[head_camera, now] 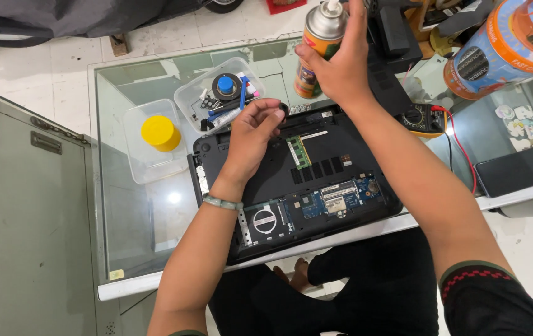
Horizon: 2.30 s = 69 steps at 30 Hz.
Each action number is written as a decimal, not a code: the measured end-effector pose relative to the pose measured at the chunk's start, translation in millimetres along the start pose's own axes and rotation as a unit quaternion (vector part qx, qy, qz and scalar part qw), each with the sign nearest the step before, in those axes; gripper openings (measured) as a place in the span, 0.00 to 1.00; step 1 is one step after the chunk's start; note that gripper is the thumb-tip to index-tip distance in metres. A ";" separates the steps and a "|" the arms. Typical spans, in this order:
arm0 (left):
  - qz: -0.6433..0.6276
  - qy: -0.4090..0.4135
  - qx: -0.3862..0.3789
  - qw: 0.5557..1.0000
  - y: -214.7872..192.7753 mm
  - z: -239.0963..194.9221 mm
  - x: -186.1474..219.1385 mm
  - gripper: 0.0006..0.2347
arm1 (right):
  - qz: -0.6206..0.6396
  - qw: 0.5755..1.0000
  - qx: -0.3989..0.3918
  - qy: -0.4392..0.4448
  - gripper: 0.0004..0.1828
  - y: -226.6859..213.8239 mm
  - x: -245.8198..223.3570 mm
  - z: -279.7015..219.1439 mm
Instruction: The person removes a green RAM module from a laptop, sprays it with contact cleaner, and wipes the gold contacts with a cloth. They repeat this process for a second RAM module, handling each one individually.
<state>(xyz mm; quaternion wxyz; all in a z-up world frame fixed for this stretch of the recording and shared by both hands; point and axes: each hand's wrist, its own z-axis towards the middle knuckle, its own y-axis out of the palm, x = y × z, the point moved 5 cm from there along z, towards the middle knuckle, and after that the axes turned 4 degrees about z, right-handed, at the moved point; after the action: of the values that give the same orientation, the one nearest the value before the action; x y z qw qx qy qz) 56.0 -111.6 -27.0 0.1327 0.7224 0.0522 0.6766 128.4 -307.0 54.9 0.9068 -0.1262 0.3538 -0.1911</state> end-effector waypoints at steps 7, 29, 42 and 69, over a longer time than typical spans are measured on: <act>0.006 0.027 -0.022 0.999 1.3 0.9 -1.1 0.10 | -0.013 0.998 0.001 0.055 0.55 15.9 21.5 -17.8; 0.101 0.127 -0.009 0.987 6.1 -7.1 6.1 0.15 | 0.210 0.959 -0.140 0.131 0.04 2.3 -39.3 -83.5; 0.005 0.028 -0.106 0.994 11.3 -5.5 -14.9 0.17 | 0.321 0.913 -0.145 0.207 0.06 4.4 -25.4 -95.3; 0.021 -0.023 -0.123 0.992 13.3 -2.8 -18.0 0.10 | 0.341 0.915 -0.147 0.156 0.04 2.5 -39.8 -86.1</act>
<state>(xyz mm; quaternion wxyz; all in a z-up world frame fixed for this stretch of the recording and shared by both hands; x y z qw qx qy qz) 50.5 -128.7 -40.7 0.2069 0.7171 -0.0496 0.6637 42.7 -295.5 15.8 0.8211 -0.0985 0.5368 0.1670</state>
